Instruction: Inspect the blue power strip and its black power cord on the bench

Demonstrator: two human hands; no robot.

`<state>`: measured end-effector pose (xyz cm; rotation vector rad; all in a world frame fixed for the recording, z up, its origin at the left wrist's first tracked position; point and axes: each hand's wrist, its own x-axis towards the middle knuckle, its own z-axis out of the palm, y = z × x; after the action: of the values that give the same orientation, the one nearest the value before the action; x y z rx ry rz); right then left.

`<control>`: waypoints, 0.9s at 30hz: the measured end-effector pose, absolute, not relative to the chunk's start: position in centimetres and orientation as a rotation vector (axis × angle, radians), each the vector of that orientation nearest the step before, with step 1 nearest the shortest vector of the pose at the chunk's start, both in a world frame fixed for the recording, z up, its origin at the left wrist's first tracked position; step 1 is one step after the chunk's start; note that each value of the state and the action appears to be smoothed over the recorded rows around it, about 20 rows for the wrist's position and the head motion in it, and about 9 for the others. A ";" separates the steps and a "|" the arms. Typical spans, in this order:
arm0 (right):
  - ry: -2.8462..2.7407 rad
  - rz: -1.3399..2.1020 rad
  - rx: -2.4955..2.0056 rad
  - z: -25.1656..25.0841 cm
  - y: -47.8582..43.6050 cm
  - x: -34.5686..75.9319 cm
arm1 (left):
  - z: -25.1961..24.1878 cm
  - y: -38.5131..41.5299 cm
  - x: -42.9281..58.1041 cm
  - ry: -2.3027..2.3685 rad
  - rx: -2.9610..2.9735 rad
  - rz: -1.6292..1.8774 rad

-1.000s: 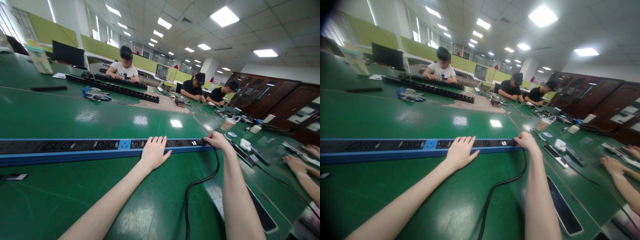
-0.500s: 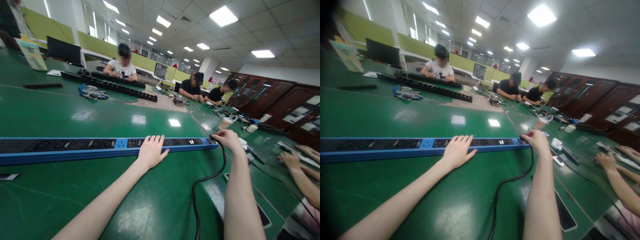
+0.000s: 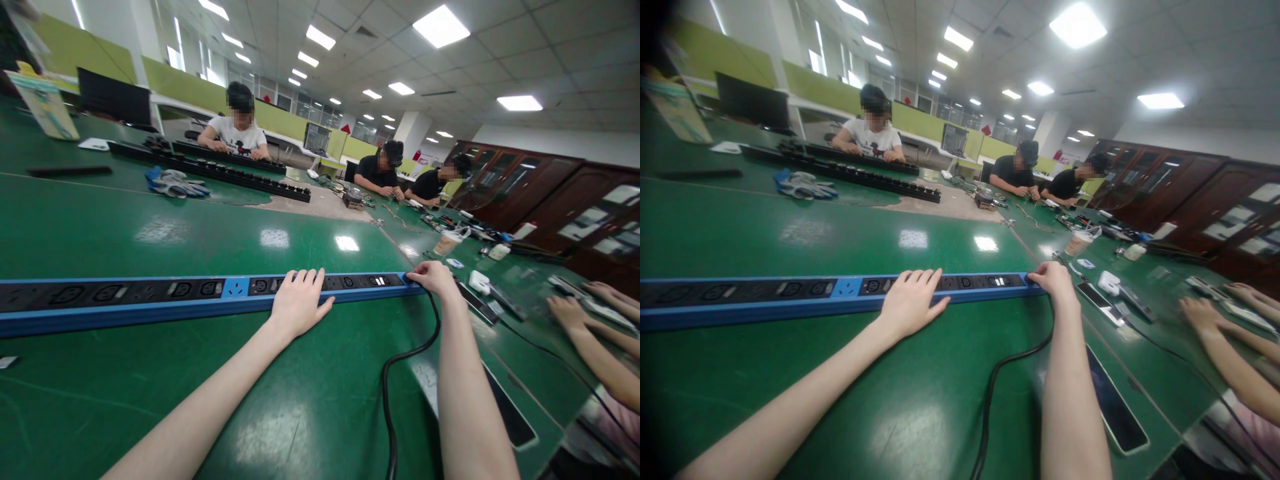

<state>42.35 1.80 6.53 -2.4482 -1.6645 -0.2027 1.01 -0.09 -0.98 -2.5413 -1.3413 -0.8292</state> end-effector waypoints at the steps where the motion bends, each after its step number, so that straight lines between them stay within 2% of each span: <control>1: -1.633 -0.195 -2.463 6.4 1.9 42.3 | -1.0 -0.1 1.0 -1.343 -2.539 -0.829; 11: -1.526 -0.175 -2.448 5.7 1.4 41.7 | -0.9 -0.2 1.1 -1.332 -2.532 -0.824; 17: -1.540 -0.017 -2.424 6.0 1.6 41.9 | -0.9 -0.2 1.1 -1.333 -2.516 -0.813; 21: -1.562 -0.126 -2.411 6.1 1.7 42.1 | -0.8 -0.3 1.0 -1.335 -2.517 -0.803; 27: -1.582 -0.100 -2.426 6.2 1.6 41.8 | -0.8 -0.3 1.0 -1.339 -2.517 -0.803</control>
<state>41.81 1.61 6.15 -2.4260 -1.5821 -0.0996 1.03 -0.34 -0.76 -2.5170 -1.3391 -0.8033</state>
